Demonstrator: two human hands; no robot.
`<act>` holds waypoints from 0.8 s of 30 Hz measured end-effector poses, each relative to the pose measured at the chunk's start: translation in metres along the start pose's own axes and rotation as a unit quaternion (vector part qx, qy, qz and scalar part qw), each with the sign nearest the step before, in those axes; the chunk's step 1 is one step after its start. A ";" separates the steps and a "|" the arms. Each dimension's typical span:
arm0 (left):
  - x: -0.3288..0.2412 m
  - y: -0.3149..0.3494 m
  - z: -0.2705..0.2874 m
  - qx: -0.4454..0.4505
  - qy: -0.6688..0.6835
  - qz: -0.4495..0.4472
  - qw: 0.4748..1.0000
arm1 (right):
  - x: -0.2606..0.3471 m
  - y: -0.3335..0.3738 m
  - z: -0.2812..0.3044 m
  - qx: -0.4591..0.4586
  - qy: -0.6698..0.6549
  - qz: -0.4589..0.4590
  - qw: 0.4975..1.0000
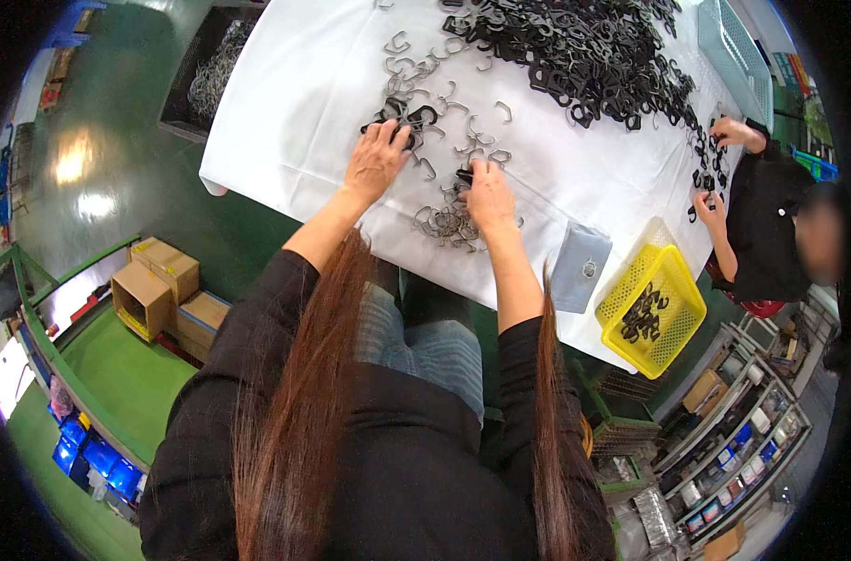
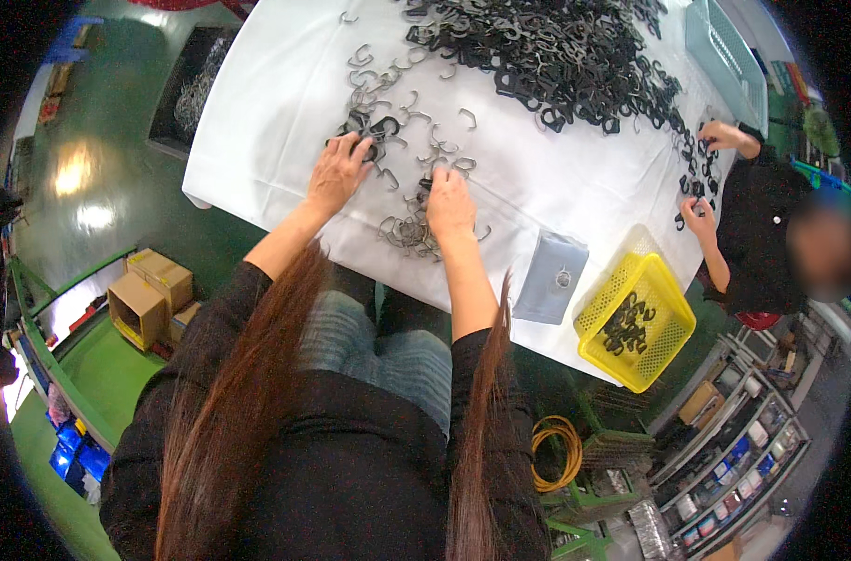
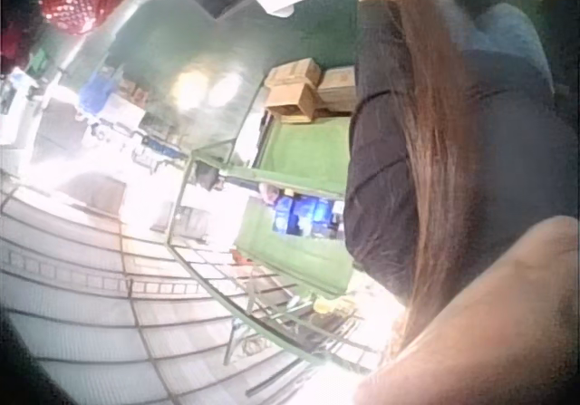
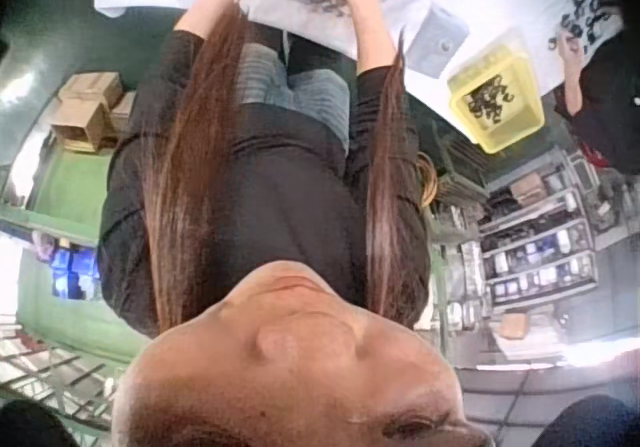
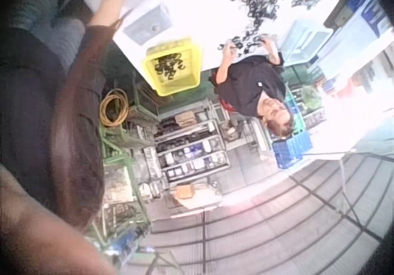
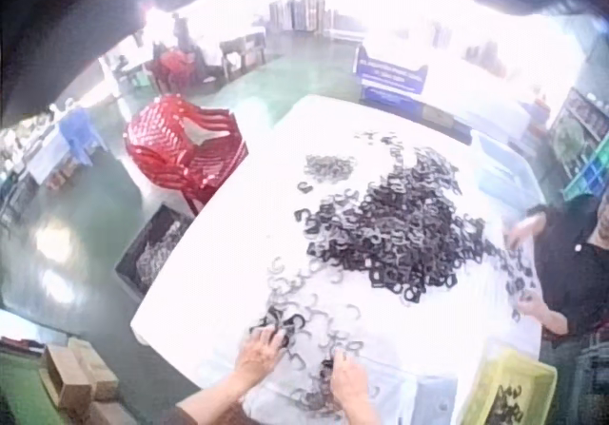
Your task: The person sorts small black and silver metal hooks on a white table, separating them by color and placing the black hooks into a yellow basket. A second person works alongside at the same table.
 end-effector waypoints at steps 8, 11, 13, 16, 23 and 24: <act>0.068 -0.023 0.011 -0.049 0.280 0.179 0.942 | -0.027 -0.015 0.018 0.031 -0.126 -0.097 0.987; 0.090 -0.011 -0.007 -0.016 0.635 0.391 0.666 | -0.024 -0.009 0.023 0.027 -0.109 -0.142 0.983; 0.098 -0.011 -0.007 -0.003 0.639 0.458 0.618 | -0.015 -0.003 0.016 0.051 -0.020 -0.144 0.988; 0.087 -0.039 0.003 0.027 0.236 0.332 0.913 | 0.000 0.000 0.002 0.036 0.056 -0.138 0.988; 0.075 -0.062 -0.013 0.076 0.206 0.210 0.953 | -0.034 -0.014 -0.003 0.032 -0.282 -0.207 0.936; 0.079 -0.062 -0.010 0.084 0.214 0.197 0.953 | -0.040 -0.015 0.005 0.015 -0.278 -0.208 0.938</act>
Point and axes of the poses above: each hand's wrist, its own y-axis away from the middle knuckle, its own z-axis out of the back of the hand, x = y × z, the point moved 6 cm from there along -y, towards the middle knuckle, and after that the axes turned 4 degrees about -z, right-handed, at the moved point
